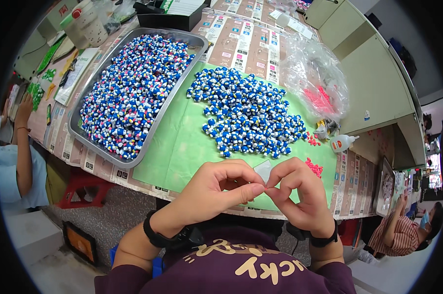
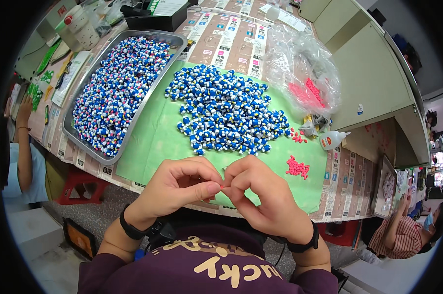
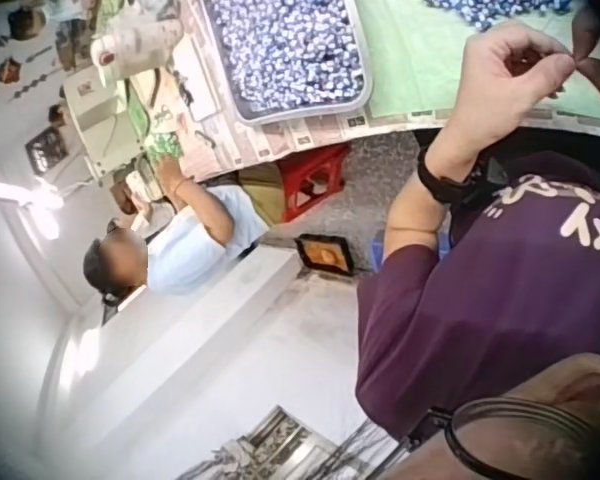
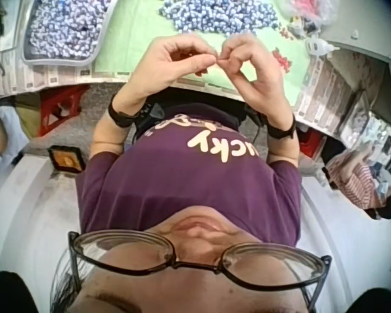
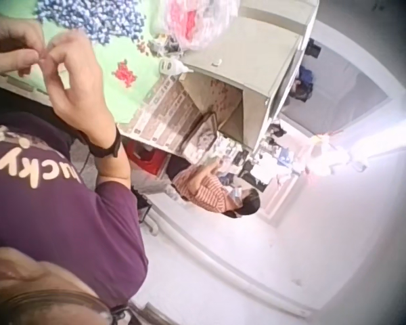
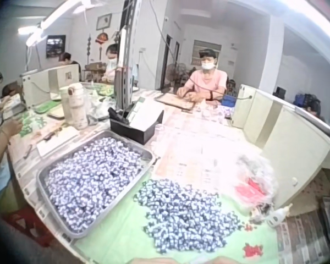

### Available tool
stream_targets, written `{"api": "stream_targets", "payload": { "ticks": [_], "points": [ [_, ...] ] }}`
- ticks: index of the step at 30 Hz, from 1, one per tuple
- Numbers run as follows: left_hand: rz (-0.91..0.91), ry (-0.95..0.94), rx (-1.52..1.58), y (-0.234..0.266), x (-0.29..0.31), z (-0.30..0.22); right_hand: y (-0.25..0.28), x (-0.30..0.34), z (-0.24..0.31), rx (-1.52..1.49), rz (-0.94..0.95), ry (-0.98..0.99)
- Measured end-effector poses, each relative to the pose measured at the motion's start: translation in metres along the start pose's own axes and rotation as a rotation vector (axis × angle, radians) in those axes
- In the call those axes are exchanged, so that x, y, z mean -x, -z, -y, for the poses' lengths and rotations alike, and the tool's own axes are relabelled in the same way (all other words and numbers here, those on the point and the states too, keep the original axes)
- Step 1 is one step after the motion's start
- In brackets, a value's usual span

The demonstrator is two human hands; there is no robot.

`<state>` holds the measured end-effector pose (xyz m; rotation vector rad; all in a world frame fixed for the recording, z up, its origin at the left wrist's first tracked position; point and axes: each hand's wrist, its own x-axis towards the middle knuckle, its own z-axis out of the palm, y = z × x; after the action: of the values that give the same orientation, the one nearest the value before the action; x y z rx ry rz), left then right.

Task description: The person sits at a workstation and assembles small blue and white capsule-shaped candies by hand. They pick up a capsule, apply a small amount of glue from a bottle, and attach a pink plastic piece to the top before placing the finished item on a green mat. The process is repeated continuously throughout the clip.

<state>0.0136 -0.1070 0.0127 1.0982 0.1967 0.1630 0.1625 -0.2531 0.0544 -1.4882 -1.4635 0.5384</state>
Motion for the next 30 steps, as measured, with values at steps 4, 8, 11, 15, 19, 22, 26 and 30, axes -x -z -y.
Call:
{"api": "stream_targets", "payload": {
  "ticks": [4,8,11,15,19,22,26,30],
  "points": [
    [0.013,0.017,-0.014,-0.002,0.001,0.001,0.003,0.002,0.003,0.054,0.013,-0.002],
    [0.020,0.040,-0.118,-0.003,-0.001,0.002,0.011,0.002,0.006,0.093,0.090,-0.056],
    [-0.061,-0.008,-0.250,-0.002,0.000,0.000,0.023,0.000,-0.008,0.164,0.062,-0.072],
    [-0.220,-0.072,-0.429,0.014,0.012,-0.012,0.027,-0.003,-0.031,0.322,0.142,-0.154],
    [-0.342,-0.052,-0.378,0.019,0.021,-0.012,0.027,-0.012,-0.030,0.474,0.248,-0.122],
    [-0.331,-0.104,-0.405,0.026,0.024,-0.007,0.027,-0.015,-0.031,0.531,0.276,-0.108],
    [-0.321,-0.154,-0.309,0.027,0.020,-0.004,0.028,-0.019,-0.025,0.546,0.291,-0.139],
    [-0.317,-0.102,-0.077,0.020,0.018,-0.004,0.027,-0.019,-0.014,0.252,0.109,-0.174]
  ]
}}
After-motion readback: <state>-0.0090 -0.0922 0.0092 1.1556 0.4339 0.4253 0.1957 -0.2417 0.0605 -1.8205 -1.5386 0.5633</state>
